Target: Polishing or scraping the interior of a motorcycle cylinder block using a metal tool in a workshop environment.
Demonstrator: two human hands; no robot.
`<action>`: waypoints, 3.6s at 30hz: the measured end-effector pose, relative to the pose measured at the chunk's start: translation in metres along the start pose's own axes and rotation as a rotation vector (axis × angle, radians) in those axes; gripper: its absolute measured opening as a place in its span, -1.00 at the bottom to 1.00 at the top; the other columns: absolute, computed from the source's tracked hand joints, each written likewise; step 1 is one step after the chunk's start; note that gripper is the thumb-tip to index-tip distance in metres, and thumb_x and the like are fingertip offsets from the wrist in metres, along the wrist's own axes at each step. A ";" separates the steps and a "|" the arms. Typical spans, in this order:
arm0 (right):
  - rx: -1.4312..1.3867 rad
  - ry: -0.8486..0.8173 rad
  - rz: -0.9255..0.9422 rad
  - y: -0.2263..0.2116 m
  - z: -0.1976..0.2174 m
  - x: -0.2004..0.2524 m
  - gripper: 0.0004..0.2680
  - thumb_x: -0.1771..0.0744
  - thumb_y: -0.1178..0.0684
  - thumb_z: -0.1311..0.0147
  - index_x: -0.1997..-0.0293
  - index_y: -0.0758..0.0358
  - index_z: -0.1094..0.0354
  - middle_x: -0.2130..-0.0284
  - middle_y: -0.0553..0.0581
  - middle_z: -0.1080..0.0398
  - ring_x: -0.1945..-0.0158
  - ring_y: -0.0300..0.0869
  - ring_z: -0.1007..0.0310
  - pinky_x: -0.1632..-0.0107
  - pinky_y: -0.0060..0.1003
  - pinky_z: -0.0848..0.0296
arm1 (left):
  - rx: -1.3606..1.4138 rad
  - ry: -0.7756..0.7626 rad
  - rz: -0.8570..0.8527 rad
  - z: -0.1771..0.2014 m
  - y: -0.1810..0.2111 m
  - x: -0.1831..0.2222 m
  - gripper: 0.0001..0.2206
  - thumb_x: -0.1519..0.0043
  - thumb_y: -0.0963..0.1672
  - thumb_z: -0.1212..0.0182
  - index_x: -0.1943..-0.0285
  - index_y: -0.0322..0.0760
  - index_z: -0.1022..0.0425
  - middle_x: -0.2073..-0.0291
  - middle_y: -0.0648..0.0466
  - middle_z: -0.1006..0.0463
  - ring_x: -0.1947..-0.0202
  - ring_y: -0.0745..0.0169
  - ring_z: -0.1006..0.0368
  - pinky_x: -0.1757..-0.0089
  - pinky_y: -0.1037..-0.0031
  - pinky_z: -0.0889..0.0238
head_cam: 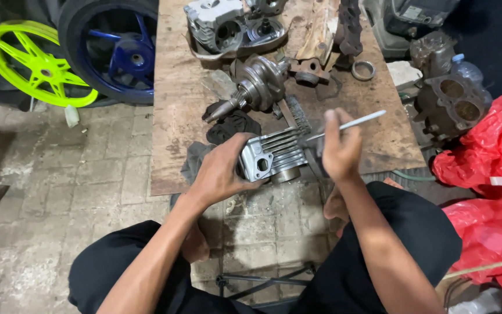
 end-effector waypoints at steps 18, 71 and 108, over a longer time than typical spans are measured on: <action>0.175 0.018 0.319 0.014 0.004 0.029 -0.81 -0.41 0.16 -0.13 0.24 0.61 -0.47 0.66 0.40 -0.40 0.66 0.21 -0.39 0.53 -0.19 -0.31 | -0.032 0.014 0.051 -0.011 -0.022 -0.002 -0.28 0.07 -0.03 -0.59 -0.28 -0.21 -0.33 0.09 -0.20 -0.61 0.03 -0.44 -0.54 0.06 -0.23 -0.41; -0.311 -0.191 -0.509 -0.012 -0.007 -0.013 -0.69 -0.50 -0.13 0.22 0.15 0.28 -0.41 0.50 0.31 -0.47 0.58 -0.15 -0.53 0.69 -0.39 -0.38 | -0.032 0.017 0.160 -0.009 -0.022 0.004 -0.29 0.07 0.11 -0.48 -0.24 -0.11 -0.30 0.10 -0.10 -0.62 0.06 -0.35 -0.56 0.12 -0.11 -0.44; -0.137 -0.082 -0.168 0.013 0.001 0.038 -0.91 -0.38 0.22 -0.27 0.09 0.42 -0.49 0.32 0.24 -0.53 0.23 -0.24 -0.49 0.12 -0.26 -0.52 | 0.056 0.016 0.065 -0.003 -0.018 0.002 -0.35 -0.02 0.03 -0.47 -0.23 -0.33 -0.32 0.16 -0.25 -0.56 0.16 -0.46 -0.55 0.19 -0.17 -0.46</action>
Point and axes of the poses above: each hand's wrist, its own x-axis away from the middle knuckle, its own z-axis out of the back of the hand, y = z × x, the point moved 2 cm from there along -x, towards the middle knuckle
